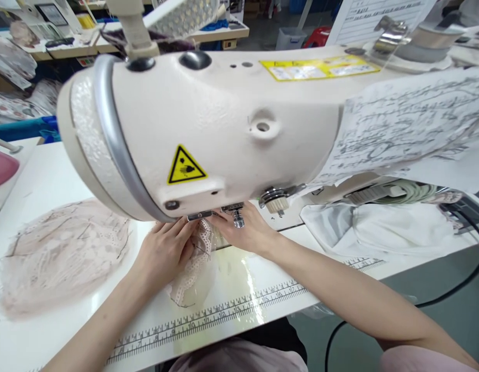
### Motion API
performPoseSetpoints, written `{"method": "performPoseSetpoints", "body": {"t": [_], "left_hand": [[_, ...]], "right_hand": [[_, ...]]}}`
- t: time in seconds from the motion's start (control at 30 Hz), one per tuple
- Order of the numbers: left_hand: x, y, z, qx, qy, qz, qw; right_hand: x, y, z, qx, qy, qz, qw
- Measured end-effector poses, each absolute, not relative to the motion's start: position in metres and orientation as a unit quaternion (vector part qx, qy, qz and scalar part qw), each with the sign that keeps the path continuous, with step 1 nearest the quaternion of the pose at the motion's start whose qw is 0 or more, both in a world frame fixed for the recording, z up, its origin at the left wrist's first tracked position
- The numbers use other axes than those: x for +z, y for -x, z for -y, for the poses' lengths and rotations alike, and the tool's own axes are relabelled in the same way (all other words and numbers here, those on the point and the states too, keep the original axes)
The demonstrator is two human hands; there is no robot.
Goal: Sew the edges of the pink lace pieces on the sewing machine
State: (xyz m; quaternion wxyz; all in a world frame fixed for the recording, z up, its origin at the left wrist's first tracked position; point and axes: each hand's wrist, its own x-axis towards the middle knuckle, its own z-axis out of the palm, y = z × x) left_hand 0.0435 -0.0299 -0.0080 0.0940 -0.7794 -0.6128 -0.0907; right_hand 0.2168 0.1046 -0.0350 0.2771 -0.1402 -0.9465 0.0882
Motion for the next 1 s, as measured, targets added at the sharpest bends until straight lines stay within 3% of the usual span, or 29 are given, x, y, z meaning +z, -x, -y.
{"method": "performPoseSetpoints", "body": {"t": [0.2, 0.4, 0.53, 0.63, 0.83, 1.0], "left_hand": [[0.001, -0.046, 0.031, -0.078, 0.787, 0.599, 0.127], [0.031, -0.045, 0.069, -0.135, 0.863, 0.458, 0.166], [0.03, -0.042, 0.103, -0.064, 0.908, 0.374, 0.175], [0.026, -0.046, 0.115, -0.054, 0.895, 0.416, 0.15], [0.056, -0.056, 0.1, -0.168, 0.709, 0.684, 0.015], [0.061, -0.05, 0.06, -0.101, 0.782, 0.615, 0.0]], "right_hand": [[-0.021, -0.224, -0.103, -0.018, 0.082, 0.944, 0.318], [-0.013, -0.231, -0.102, 0.03, -0.035, 0.964, 0.26], [-0.019, -0.231, -0.102, 0.06, -0.075, 0.972, 0.216], [-0.02, -0.232, -0.1, 0.096, -0.079, 0.972, 0.2], [-0.017, -0.234, -0.096, 0.105, -0.056, 0.96, 0.253], [-0.017, -0.23, -0.098, 0.069, -0.069, 0.953, 0.285]]}}
